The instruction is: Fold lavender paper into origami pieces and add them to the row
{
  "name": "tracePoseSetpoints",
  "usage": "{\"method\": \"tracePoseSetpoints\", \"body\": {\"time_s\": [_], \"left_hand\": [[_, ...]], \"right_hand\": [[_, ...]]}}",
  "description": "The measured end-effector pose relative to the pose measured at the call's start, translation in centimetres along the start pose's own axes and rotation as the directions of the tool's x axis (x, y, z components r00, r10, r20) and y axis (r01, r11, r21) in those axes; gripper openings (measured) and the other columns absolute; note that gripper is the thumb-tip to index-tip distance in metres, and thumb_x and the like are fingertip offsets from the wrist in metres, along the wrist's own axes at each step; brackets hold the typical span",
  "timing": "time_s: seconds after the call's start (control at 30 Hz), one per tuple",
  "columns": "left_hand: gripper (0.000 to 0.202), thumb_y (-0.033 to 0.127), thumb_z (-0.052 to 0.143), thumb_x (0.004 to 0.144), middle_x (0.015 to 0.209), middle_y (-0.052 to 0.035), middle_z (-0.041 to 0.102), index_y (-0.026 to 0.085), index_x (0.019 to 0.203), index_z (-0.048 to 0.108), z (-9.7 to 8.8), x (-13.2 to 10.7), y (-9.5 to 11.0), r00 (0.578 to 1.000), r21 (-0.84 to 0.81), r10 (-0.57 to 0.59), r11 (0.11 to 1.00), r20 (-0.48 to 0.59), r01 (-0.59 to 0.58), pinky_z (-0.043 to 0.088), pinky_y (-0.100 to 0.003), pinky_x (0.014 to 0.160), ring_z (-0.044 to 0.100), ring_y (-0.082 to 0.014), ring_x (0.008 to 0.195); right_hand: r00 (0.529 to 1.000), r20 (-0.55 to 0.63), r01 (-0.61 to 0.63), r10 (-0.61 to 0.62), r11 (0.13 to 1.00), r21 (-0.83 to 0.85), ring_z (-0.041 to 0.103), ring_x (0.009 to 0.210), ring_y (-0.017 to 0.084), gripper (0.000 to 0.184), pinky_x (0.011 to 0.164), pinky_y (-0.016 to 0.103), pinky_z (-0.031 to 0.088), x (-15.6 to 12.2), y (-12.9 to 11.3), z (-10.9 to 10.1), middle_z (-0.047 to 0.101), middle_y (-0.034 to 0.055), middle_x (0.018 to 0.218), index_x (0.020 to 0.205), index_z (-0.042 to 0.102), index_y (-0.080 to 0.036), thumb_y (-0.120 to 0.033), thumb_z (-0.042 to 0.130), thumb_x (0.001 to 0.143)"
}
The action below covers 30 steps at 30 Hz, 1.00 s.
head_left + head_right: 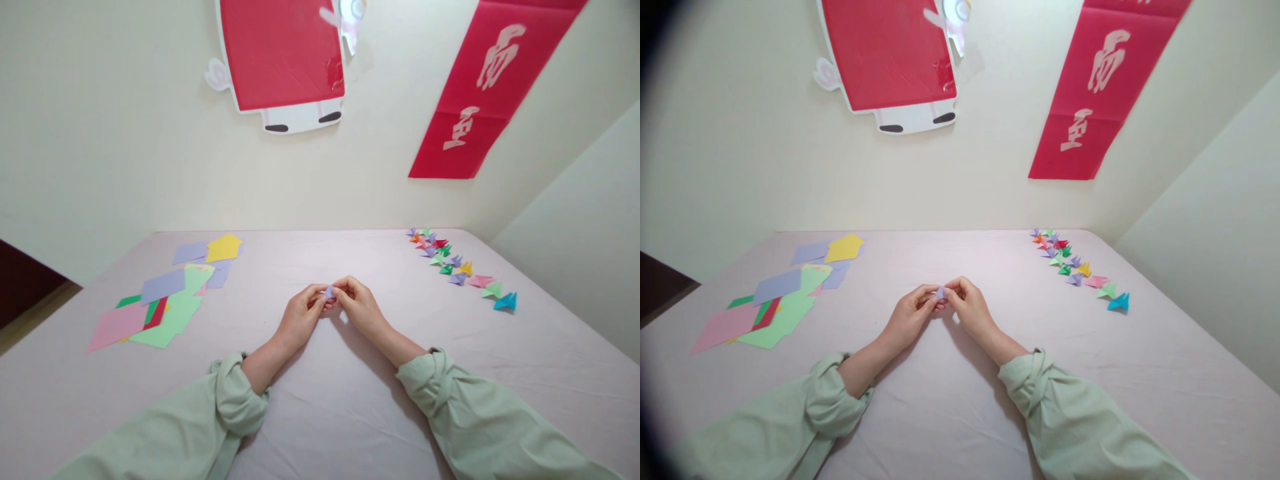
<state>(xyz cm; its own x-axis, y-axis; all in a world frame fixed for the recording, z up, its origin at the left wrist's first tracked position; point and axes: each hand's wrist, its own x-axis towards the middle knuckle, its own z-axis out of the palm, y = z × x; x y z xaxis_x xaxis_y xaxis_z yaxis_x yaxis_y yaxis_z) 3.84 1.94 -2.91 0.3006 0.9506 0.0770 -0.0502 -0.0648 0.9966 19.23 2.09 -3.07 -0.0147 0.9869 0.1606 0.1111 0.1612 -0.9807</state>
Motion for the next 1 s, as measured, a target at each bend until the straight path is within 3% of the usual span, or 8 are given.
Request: {"method": "tracePoseSetpoints", "body": {"time_s": [0.13,0.33,0.6,1.0], "left_hand": [[0.035,0.042,0.062,0.083,0.092,-0.0065,0.073,0.017,0.107,0.062,-0.1,0.1,-0.3,1.0,-0.002,0.005,1.0,0.002,-0.005,0.056,-0.031,0.082,0.07,-0.0178,0.086],[0.032,0.041,0.062,0.083,0.095,-0.0065,0.072,0.017,0.104,0.062,0.0,0.0,0.0,1.0,-0.004,-0.004,1.0,-0.009,0.004,0.055,-0.032,0.082,0.069,-0.0181,0.087],[0.017,0.034,0.061,0.082,0.086,-0.0025,0.068,0.017,0.084,0.065,-0.3,0.0,0.7,0.99,0.195,0.095,0.978,-0.105,-0.073,0.051,-0.026,0.076,0.063,-0.0157,0.082],[0.016,0.033,0.064,0.079,0.08,-0.001,0.064,0.017,0.08,0.064,-0.1,0.0,1.2,0.984,0.194,0.11,0.977,-0.138,-0.082,0.048,-0.024,0.071,0.059,-0.0143,0.077]], "right_hand": [[1.0,0.009,0.025,-0.024,0.997,-0.079,0.052,0.062,0.013,0.022,0.06,0.026,0.041,0.1,0.0,-0.3,0.057,-0.002,0.066,0.073,0.057,-0.019,-0.039,0.058,0.082],[0.998,0.011,0.066,-0.065,0.99,-0.121,0.052,0.063,0.014,0.021,0.06,0.026,0.04,-0.2,-0.5,-0.3,0.057,-0.0019,0.067,0.074,0.055,-0.02,-0.038,0.056,0.084],[0.987,0.047,0.158,-0.151,0.952,-0.261,0.051,0.064,0.014,0.013,0.061,0.027,0.039,-0.9,-1.8,-0.1,0.056,-0.0017,0.069,0.074,0.056,-0.021,-0.028,0.056,0.084],[0.972,0.097,0.235,-0.216,0.925,-0.299,0.052,0.07,0.016,0.011,0.065,0.028,0.04,-1.0,-1.9,-0.2,0.056,0.0,0.075,0.076,0.057,-0.021,-0.025,0.055,0.086]]}}
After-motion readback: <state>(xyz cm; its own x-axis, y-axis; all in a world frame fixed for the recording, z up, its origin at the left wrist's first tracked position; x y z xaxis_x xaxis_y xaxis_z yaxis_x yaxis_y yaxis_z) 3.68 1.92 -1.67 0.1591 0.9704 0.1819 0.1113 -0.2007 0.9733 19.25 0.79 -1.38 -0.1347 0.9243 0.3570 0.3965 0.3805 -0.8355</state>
